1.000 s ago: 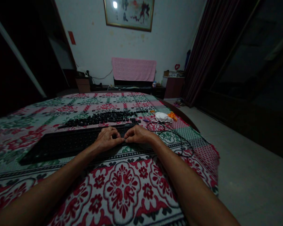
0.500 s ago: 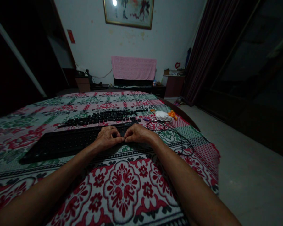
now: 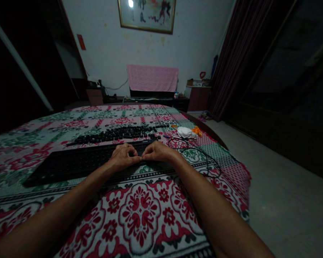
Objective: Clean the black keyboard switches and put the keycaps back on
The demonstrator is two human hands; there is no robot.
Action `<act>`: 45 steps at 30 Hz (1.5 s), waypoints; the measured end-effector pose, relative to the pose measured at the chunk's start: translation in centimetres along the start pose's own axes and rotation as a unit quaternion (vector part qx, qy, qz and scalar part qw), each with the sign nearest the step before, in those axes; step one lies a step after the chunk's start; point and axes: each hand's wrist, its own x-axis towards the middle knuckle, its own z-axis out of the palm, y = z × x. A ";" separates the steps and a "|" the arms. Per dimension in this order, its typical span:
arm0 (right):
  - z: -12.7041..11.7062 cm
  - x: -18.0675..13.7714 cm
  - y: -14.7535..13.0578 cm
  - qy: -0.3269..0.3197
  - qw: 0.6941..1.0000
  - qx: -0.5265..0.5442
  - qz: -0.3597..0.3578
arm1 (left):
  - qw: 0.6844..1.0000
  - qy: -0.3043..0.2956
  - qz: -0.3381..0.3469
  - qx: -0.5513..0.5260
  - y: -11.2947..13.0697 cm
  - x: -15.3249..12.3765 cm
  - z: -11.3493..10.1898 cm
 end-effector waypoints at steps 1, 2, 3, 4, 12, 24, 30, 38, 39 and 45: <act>0.0 0.0 -0.1 0.001 1.000 0.005 0.009 | 1.000 0.000 -0.001 0.000 0.0 0.0 0.0; 0.0 0.1 -0.1 0.001 1.000 0.010 0.017 | 1.000 0.001 -0.002 0.000 0.0 0.0 0.0; 0.0 0.1 -0.3 -0.001 1.000 0.014 0.025 | 1.000 0.001 -0.003 0.000 0.0 0.0 0.0; 0.0 0.2 -0.4 -0.005 0.999 0.017 0.032 | 1.000 0.001 -0.004 0.000 0.0 0.0 0.0; -0.1 0.3 -1.1 -0.010 0.999 0.020 0.041 | 1.000 0.002 -0.017 -0.006 0.1 0.1 0.2; 0.0 -0.2 -0.2 -0.027 0.999 0.018 0.005 | 1.000 0.001 0.001 -0.011 -0.4 0.3 0.1; 0.6 -0.4 -1.0 0.017 1.000 -0.018 0.013 | 1.000 0.010 0.012 -0.006 -0.7 0.4 0.2; 0.7 -0.2 -0.7 0.049 0.998 0.040 0.019 | 0.998 0.015 0.035 -0.058 -1.5 0.8 0.5; 0.6 -0.2 -0.7 0.044 0.998 0.053 0.016 | 0.997 0.017 0.037 -0.061 -1.6 0.8 0.6; 1.0 0.1 -0.7 0.036 0.995 0.085 -0.026 | 0.996 0.020 0.055 -0.063 -1.8 0.9 0.8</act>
